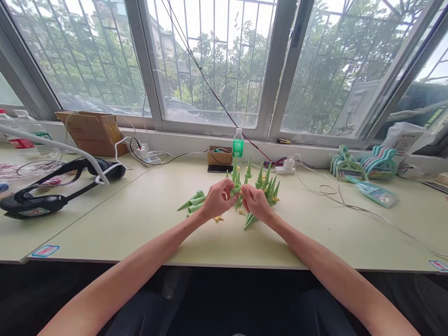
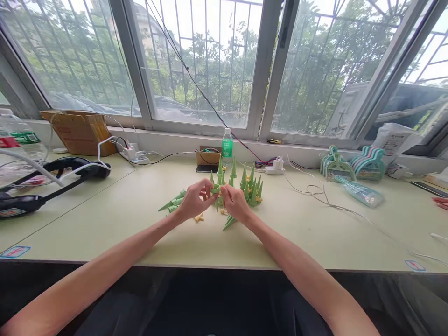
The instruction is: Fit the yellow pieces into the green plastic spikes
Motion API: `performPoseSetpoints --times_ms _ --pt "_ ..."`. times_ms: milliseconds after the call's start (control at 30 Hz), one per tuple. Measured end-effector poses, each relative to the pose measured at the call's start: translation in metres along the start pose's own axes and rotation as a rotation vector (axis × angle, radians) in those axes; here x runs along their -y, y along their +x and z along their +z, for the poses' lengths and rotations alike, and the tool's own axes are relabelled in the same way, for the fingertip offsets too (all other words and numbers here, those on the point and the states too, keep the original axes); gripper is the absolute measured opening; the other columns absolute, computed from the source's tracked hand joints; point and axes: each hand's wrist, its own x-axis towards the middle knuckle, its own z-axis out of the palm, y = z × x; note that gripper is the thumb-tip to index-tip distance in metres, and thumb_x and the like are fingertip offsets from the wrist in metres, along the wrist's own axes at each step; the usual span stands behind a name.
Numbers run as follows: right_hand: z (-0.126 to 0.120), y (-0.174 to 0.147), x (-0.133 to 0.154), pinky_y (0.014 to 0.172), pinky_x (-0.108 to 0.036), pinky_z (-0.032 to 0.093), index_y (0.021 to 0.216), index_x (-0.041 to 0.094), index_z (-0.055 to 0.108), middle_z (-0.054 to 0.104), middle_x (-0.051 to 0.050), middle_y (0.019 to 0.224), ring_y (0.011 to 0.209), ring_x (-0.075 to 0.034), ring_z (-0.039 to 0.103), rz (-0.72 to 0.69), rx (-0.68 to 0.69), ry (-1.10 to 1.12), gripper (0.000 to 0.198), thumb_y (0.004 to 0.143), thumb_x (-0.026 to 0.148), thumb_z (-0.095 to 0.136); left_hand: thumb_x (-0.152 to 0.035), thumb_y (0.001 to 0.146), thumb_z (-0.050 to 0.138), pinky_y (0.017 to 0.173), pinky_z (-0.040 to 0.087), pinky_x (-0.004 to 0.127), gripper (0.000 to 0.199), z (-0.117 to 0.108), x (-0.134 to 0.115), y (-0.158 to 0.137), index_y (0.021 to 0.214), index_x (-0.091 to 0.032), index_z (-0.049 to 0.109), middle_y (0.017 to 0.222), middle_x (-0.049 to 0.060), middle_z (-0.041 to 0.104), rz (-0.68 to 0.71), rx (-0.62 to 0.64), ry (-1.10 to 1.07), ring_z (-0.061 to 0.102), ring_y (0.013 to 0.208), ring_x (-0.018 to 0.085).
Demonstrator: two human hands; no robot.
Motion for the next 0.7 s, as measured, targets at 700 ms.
performPoseSetpoints --times_ms 700 --pt "0.0004 0.0019 -0.0055 0.046 -0.023 0.033 0.062 0.021 0.04 0.042 0.003 0.047 0.044 -0.011 0.041 -0.026 -0.025 -0.044 0.051 0.098 0.056 0.027 -0.034 0.082 0.061 0.046 0.044 0.016 0.022 -0.0013 -0.002 -0.0021 0.094 -0.021 0.049 0.073 -0.004 0.049 -0.018 0.018 -0.07 0.051 0.055 0.006"
